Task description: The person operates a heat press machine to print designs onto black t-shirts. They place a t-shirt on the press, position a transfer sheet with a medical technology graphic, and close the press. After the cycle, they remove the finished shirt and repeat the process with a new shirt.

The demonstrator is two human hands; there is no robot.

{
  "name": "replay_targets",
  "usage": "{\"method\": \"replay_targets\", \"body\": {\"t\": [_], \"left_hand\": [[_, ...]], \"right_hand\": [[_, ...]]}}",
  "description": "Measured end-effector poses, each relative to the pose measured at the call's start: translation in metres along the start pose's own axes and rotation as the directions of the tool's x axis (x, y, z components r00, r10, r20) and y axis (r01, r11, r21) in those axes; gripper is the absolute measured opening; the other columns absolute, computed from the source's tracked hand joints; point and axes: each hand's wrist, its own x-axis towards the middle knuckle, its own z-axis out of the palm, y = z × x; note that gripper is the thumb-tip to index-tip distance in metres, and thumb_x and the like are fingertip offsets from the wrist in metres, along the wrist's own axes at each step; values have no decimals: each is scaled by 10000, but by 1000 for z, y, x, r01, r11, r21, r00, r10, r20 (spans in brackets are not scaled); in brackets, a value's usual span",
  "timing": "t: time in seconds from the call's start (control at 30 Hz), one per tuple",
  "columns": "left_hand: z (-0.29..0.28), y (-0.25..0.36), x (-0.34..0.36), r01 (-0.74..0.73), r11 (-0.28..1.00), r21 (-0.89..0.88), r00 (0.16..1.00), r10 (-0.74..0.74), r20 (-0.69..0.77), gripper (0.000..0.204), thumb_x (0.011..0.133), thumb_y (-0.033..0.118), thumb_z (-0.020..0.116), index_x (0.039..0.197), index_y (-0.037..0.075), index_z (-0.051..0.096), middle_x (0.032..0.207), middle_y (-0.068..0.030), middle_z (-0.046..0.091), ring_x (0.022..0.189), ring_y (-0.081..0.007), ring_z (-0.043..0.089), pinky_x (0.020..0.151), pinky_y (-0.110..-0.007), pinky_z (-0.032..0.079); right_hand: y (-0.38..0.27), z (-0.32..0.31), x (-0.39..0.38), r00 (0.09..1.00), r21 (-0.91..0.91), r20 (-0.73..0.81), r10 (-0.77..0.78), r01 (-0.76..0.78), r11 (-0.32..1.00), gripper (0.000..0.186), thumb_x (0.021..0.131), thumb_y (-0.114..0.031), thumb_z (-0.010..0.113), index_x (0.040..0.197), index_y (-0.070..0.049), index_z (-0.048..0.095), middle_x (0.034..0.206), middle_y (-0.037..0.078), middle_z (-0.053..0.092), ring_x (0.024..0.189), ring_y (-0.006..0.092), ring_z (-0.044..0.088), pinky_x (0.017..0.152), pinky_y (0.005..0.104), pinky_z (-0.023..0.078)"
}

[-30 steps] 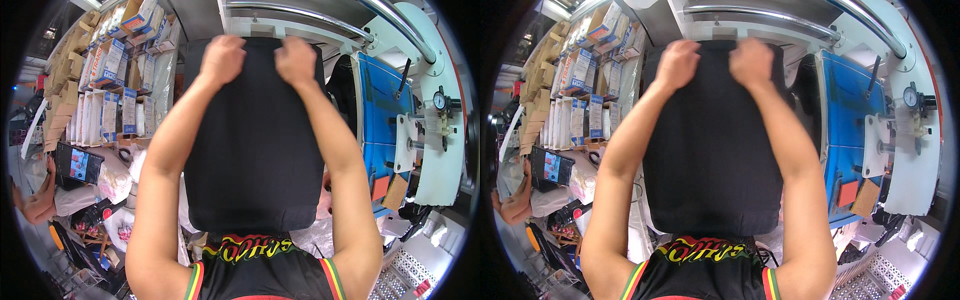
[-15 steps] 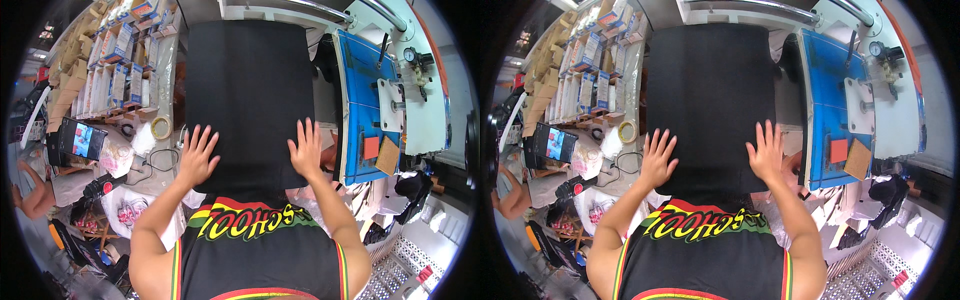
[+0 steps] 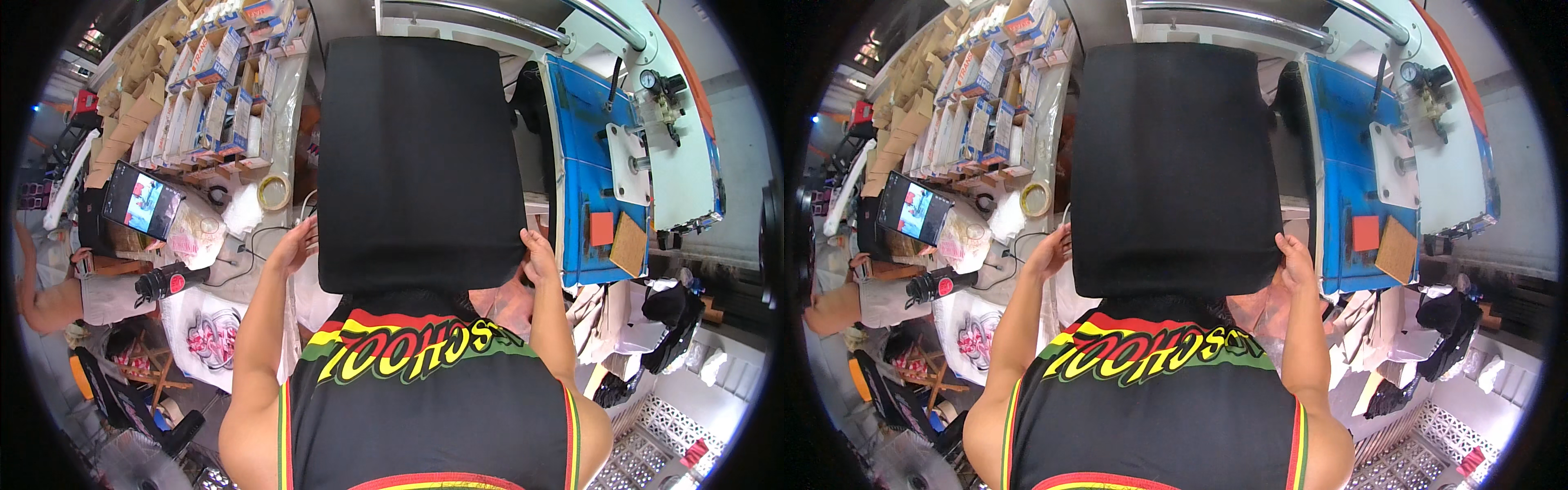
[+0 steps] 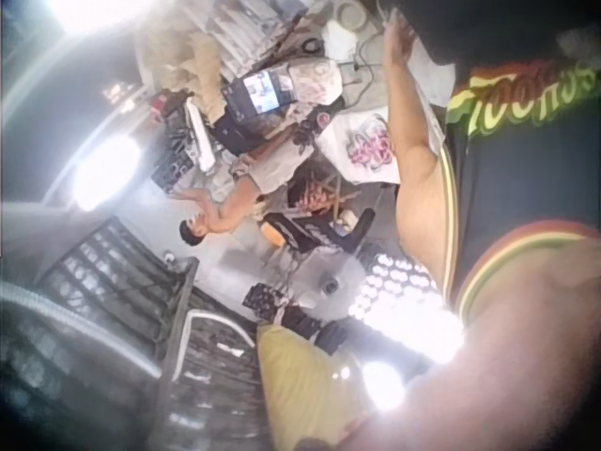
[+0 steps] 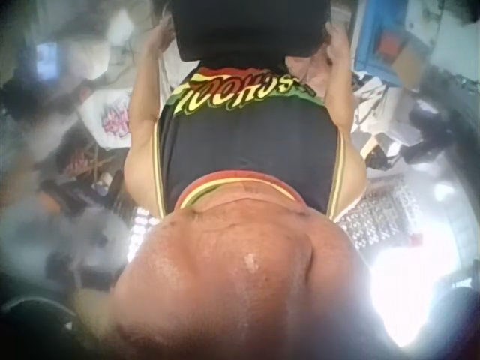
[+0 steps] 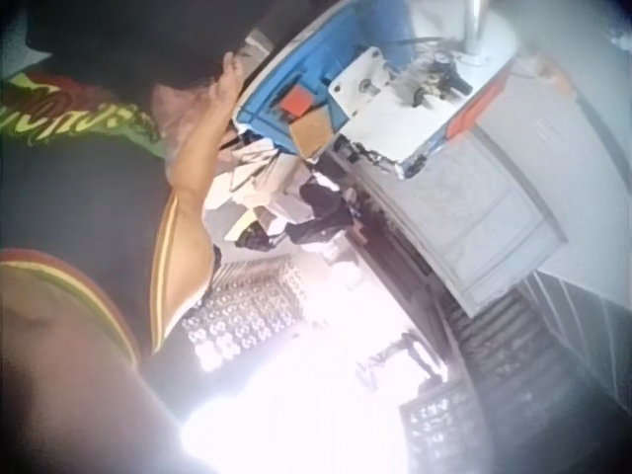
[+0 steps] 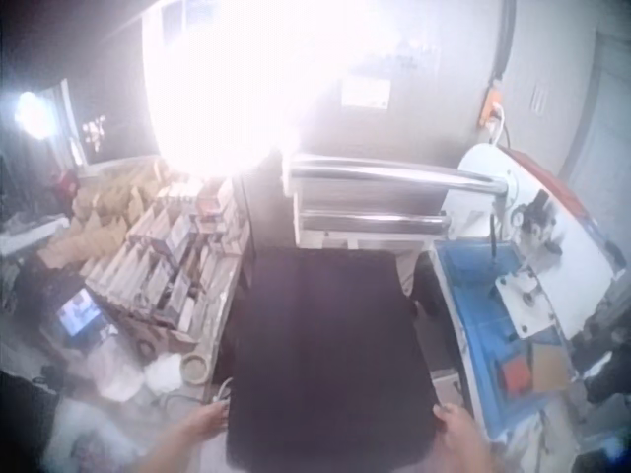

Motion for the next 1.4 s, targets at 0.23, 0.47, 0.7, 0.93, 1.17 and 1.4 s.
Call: {"method": "replay_targets", "body": {"t": [0.23, 0.47, 0.7, 0.93, 1.17, 1.4], "left_hand": [[-45, -22, 16, -261, 957, 128, 965, 255, 58, 144, 980, 212, 658, 1075, 108, 628, 944, -18, 690, 811, -123, 667, 755, -280, 547], [-1, 0, -29, -241, 965, 102, 970, 236, 54, 153, 962, 180, 681, 1084, 101, 633, 974, -22, 715, 835, -117, 688, 795, -287, 553], [-18, -16, -24, -255, 967, -25, 953, 256, 163, 199, 986, 168, 642, 1144, 48, 629, 1048, -23, 714, 914, -133, 692, 841, -312, 554], [-39, -34, -13, -243, 953, 183, 969, 245, 9, 184, 989, 145, 622, 1125, 31, 670, 1025, -3, 710, 891, -94, 657, 795, -267, 524], [-49, -44, -22, -218, 976, -3, 970, 217, 112, 285, 1025, 223, 567, 1258, 63, 600, 1113, -16, 695, 961, -113, 647, 876, -312, 497], [-27, -40, -28, -283, 956, -83, 951, 291, 109, 321, 1039, 197, 524, 1304, 18, 541, 1264, -97, 652, 1147, -193, 629, 1009, -360, 481]], "right_hand": [[11, -20, 1, 998, -8, -60, 3, -4, 1000, 142, 984, -229, 653, 968, -88, 650, 940, 16, 705, 844, 122, 647, 795, 278, 510], [6, -8, -13, 993, 106, -103, -64, 75, 991, 132, 988, -215, 649, 937, -94, 643, 941, 17, 699, 875, 129, 638, 830, 275, 493], [20, -11, -11, 993, 131, -97, -64, 77, 988, 125, 1001, -195, 625, 954, -81, 645, 976, 36, 701, 906, 143, 643, 865, 297, 500], [56, -64, 18, 996, 56, -74, -54, 59, 997, 157, 1008, -226, 599, 1066, -88, 644, 1035, 70, 712, 975, 230, 682, 871, 411, 559], [36, -16, -12, 994, 20, -104, 38, -37, 999, 206, 1012, -214, 589, 1149, -73, 651, 1032, 22, 703, 909, 155, 667, 782, 313, 525], [41, -20, -4, 1000, 103, -16, -10, 12, 995, 230, 1011, -235, 599, 1133, -46, 644, 1103, 60, 698, 1021, 184, 654, 938, 361, 516]]}}
